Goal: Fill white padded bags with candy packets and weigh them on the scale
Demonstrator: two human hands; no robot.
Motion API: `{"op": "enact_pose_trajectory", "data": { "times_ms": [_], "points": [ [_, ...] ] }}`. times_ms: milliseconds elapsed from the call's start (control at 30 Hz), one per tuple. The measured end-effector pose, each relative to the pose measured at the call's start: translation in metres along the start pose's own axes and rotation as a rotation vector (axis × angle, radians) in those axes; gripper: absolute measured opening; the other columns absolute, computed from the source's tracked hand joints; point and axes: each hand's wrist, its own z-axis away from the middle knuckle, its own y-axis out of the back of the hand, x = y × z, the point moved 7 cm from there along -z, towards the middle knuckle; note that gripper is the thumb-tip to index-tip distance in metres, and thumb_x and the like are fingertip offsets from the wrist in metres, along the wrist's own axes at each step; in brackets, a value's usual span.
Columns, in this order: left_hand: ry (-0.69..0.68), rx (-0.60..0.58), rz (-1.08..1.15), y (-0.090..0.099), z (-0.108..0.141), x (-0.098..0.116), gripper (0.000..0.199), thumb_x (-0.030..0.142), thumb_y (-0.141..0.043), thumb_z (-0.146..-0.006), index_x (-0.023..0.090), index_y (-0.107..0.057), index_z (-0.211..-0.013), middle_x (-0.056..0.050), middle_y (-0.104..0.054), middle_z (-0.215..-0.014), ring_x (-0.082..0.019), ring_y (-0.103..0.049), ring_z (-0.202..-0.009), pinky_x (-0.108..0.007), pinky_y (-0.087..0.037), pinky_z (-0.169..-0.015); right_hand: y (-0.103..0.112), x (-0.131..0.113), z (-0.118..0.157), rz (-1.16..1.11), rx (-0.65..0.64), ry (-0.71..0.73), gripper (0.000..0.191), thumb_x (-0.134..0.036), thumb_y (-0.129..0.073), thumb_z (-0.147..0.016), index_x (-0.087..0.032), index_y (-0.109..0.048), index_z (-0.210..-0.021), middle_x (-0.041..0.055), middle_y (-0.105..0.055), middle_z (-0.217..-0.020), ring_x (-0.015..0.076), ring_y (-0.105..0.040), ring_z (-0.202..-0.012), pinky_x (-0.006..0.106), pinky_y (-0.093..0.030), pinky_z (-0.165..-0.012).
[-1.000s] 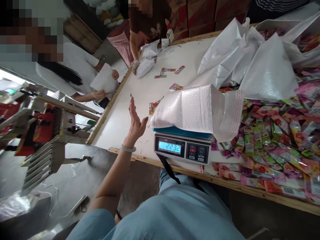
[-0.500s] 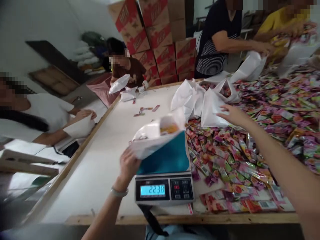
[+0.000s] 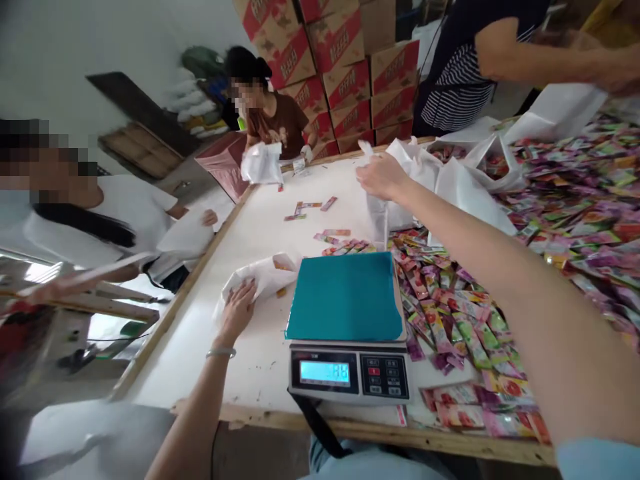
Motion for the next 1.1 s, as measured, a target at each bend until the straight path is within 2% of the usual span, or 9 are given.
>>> {"op": "enact_pose_trajectory", "data": {
  "times_ms": [100,233,300,400,533,700,867,1000,1100],
  "points": [
    [0.091,-0.059,0.082,-0.012,-0.018,0.024,0.063,0.053,-0.051,-0.104,0.033,-0.038,-0.162,-0.015,-0.069,-0.139,-0.039,-0.067,-0.131,-0.072,-0.056,-0.105,0.053,-0.063,0.020,0.043,0.120,0.192,0.029,-0.034,-0.048,-0.102,-0.013,-0.066,-0.112,0.0122,-0.070,-0.109,0.0305,-0.062,-0.119,0.051,-0.042,-0.112],
    [0.197,-0.144,0.198,-0.012,-0.064,0.099,0.095,0.056,-0.061,-0.100,0.027,-0.004,-0.171,-0.021,-0.029,-0.173,-0.039,-0.036,-0.158,-0.063,-0.048,-0.119,0.099,-0.095,0.075,-0.166,0.391,0.019,0.046,-0.053,-0.032,-0.109,-0.016,-0.060,-0.115,0.0109,-0.066,-0.105,0.0253,-0.064,-0.106,0.046,-0.049,-0.105],
    [0.160,-0.180,0.318,-0.009,-0.084,0.142,0.101,0.064,-0.063,-0.097,0.029,-0.003,-0.171,-0.019,-0.020,-0.176,-0.039,-0.022,-0.164,-0.064,-0.036,-0.128,0.091,-0.096,0.114,-0.288,0.463,-0.075,0.052,-0.060,-0.027,-0.108,-0.019,-0.060,-0.106,0.0107,-0.063,-0.094,0.0242,-0.063,-0.093,0.044,-0.053,-0.097],
    [0.082,-0.227,0.411,-0.004,-0.094,0.181,0.085,0.067,-0.045,-0.103,0.032,-0.006,-0.170,-0.016,-0.023,-0.175,-0.035,-0.018,-0.165,-0.063,-0.027,-0.132,0.047,-0.091,0.176,-0.453,0.342,-0.127,0.057,-0.071,-0.029,-0.103,-0.023,-0.058,-0.090,0.0065,-0.055,-0.072,0.0210,-0.058,-0.071,0.038,-0.055,-0.077],
    [0.079,-0.301,0.448,-0.002,-0.082,0.186,0.069,0.060,-0.031,-0.109,0.031,-0.015,-0.169,-0.016,-0.030,-0.172,-0.032,-0.025,-0.164,-0.059,-0.028,-0.132,0.005,-0.065,0.251,-0.633,0.011,-0.080,0.065,-0.087,-0.052,-0.084,-0.024,-0.056,-0.070,0.0060,-0.055,-0.060,0.0226,-0.058,-0.061,0.040,-0.055,-0.067],
    [0.134,-0.320,0.412,0.002,-0.073,0.180,0.064,0.053,-0.029,-0.111,0.031,-0.014,-0.169,-0.015,-0.031,-0.172,-0.030,-0.027,-0.163,-0.056,-0.030,-0.133,0.017,0.008,0.300,-0.870,-0.026,-0.184,0.053,-0.078,-0.056,-0.089,-0.032,-0.080,-0.095,0.0112,-0.076,-0.103,0.0295,-0.072,-0.100,0.048,-0.057,-0.097],
    [0.123,-0.306,0.400,0.000,-0.080,0.188,0.063,0.050,-0.030,-0.112,0.031,-0.014,-0.169,-0.014,-0.029,-0.172,-0.030,-0.025,-0.164,-0.056,-0.031,-0.132,0.023,0.039,0.301,-0.869,0.140,-0.320,0.031,-0.060,-0.077,-0.079,-0.033,-0.082,-0.095,0.0103,-0.077,-0.110,0.0263,-0.072,-0.104,0.047,-0.053,-0.104],
    [0.081,-0.295,0.410,0.000,-0.081,0.197,0.065,0.054,-0.033,-0.111,0.032,-0.016,-0.169,-0.015,-0.028,-0.173,-0.033,-0.023,-0.164,-0.061,-0.029,-0.131,0.006,0.028,0.281,-0.862,0.090,-0.278,0.043,-0.060,-0.076,-0.073,-0.023,-0.080,-0.093,0.0109,-0.076,-0.102,0.0222,-0.069,-0.089,0.042,-0.057,-0.093],
    [0.083,-0.292,0.408,0.004,-0.080,0.197,0.063,0.051,-0.033,-0.111,0.034,-0.015,-0.169,-0.014,-0.028,-0.173,-0.033,-0.023,-0.164,-0.060,-0.030,-0.131,-0.010,0.018,0.268,-0.816,-0.052,-0.190,0.049,-0.064,-0.072,-0.074,-0.019,-0.076,-0.092,0.0108,-0.074,-0.098,0.0217,-0.067,-0.088,0.041,-0.057,-0.092]
  ]
}}
